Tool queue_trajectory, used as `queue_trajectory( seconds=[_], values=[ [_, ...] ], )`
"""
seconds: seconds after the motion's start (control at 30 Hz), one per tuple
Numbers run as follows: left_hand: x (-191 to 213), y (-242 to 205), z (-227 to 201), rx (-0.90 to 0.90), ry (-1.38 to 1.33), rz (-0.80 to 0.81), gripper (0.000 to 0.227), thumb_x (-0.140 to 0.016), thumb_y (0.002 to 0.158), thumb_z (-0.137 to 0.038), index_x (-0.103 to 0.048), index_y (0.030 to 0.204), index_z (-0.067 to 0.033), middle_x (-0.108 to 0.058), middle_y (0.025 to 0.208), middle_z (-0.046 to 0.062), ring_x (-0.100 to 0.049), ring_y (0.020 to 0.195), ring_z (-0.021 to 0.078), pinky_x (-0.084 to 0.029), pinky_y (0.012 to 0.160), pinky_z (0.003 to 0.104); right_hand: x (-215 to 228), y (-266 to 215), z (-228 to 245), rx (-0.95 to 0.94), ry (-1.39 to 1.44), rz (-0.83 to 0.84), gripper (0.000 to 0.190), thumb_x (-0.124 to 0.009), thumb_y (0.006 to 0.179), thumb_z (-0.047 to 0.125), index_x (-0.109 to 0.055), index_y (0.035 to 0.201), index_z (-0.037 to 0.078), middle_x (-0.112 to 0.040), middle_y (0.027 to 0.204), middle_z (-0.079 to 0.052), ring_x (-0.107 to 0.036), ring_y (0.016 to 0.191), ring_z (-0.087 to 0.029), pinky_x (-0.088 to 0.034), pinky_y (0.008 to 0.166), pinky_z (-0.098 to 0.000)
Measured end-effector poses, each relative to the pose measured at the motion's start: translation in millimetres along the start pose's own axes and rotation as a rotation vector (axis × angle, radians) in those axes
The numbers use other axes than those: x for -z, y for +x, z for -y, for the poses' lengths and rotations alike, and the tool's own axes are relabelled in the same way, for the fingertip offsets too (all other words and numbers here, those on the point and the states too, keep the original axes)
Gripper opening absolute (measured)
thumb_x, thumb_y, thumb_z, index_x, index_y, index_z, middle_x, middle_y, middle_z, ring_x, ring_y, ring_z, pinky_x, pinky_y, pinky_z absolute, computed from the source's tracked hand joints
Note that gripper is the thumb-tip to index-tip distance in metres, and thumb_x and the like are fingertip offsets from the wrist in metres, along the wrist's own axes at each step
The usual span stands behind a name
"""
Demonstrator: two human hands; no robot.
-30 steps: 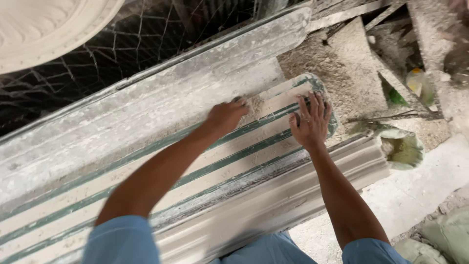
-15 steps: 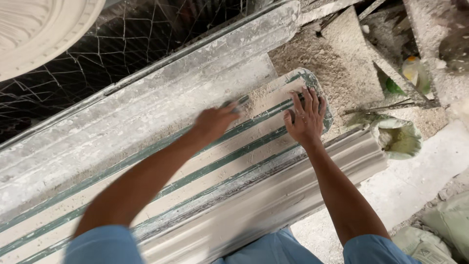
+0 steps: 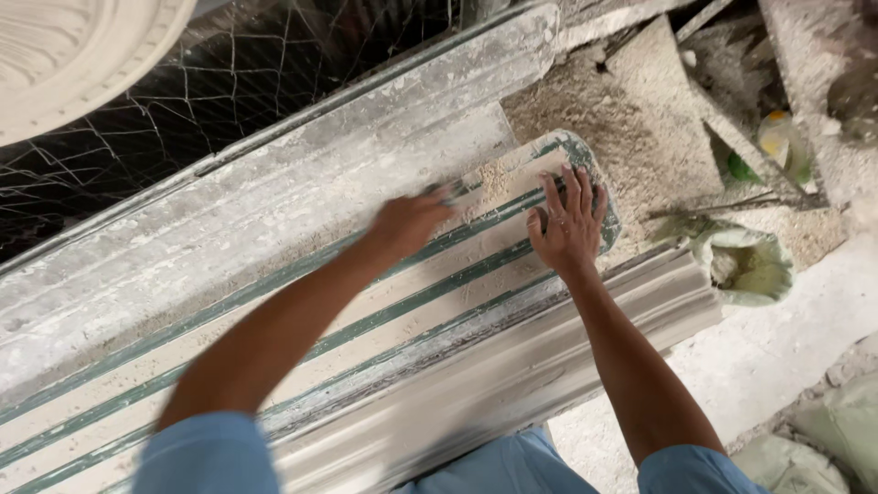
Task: The person uses a small metal scraper to smooth and clean the surface of a long white gypsum mold with green stripes. They work along the length of the mold, removing excess material and refining the edges.
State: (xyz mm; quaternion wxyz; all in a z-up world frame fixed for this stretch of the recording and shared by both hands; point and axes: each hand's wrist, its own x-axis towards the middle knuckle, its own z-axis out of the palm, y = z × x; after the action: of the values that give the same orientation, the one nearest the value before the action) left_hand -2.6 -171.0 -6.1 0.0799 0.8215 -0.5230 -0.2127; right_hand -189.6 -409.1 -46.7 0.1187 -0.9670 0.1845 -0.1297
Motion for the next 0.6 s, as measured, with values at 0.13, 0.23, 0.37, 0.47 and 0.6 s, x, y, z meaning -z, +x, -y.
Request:
queue_trajectory(
  seconds=[0.13,0.23,0.37,0.47,0.6],
  values=[
    [-2.0,72.0,-36.5,-0.068,0.107,-0.022,0.039,-0.057,0.094,-0.003,-0.071,0.123,-0.0258,-0.057,0.15,0.003,-0.072,0.088,0.0246,-0.06,0.066,0.039,7.7,-0.8,1.1,-0.014,0.049,0.003,0.059,-0.05,0.099,0.039,-0.048,0.154,0.017,-0.04,0.161,-0.018,-0.031,0.153,-0.039,-0.017,0.124,-0.0656],
    [15.2,28.2,-20.5,0.053,0.026,0.078,0.042,-0.054,0.098,-0.003,-0.064,0.131,-0.0266,-0.047,0.158,-0.001,-0.074,0.081,0.0213,-0.059,0.06,0.033,6.2,8.1,-1.9,-0.001,0.034,0.018,0.058,-0.05,0.096,0.037,-0.05,0.151,0.018,-0.04,0.158,-0.018,-0.031,0.151,-0.039,-0.016,0.122,-0.0664],
    [24.3,-32.5,-0.1,0.139,0.1,0.16,0.062,-0.051,0.089,0.006,-0.061,0.136,-0.0335,-0.038,0.161,-0.004,-0.072,0.08,0.0186,-0.056,0.048,0.028,-5.0,0.9,-7.3,-0.009,0.016,0.025,0.058,-0.05,0.099,0.038,-0.048,0.153,0.016,-0.038,0.161,-0.02,-0.028,0.154,-0.04,-0.013,0.123,-0.0652],
    [13.3,26.1,-21.7,0.052,0.065,0.069,0.053,-0.052,0.093,-0.001,-0.063,0.136,-0.0299,-0.045,0.157,-0.002,-0.073,0.085,0.021,-0.057,0.05,0.027,-8.4,4.2,-12.5,-0.004,0.003,0.044,0.063,-0.051,0.097,0.039,-0.045,0.153,0.011,-0.038,0.16,-0.02,-0.026,0.153,-0.039,-0.012,0.124,-0.0641],
    [-16.6,148.9,-77.7,-0.148,0.196,-0.123,0.04,-0.06,0.098,-0.011,-0.069,0.13,-0.0326,-0.065,0.141,-0.004,-0.074,0.093,0.019,-0.058,0.069,0.034,-9.8,-6.1,-19.3,-0.009,0.065,0.041,0.07,-0.052,0.095,0.038,-0.039,0.151,-0.002,-0.039,0.159,-0.023,-0.027,0.153,-0.038,-0.013,0.125,-0.0621]
  ],
)
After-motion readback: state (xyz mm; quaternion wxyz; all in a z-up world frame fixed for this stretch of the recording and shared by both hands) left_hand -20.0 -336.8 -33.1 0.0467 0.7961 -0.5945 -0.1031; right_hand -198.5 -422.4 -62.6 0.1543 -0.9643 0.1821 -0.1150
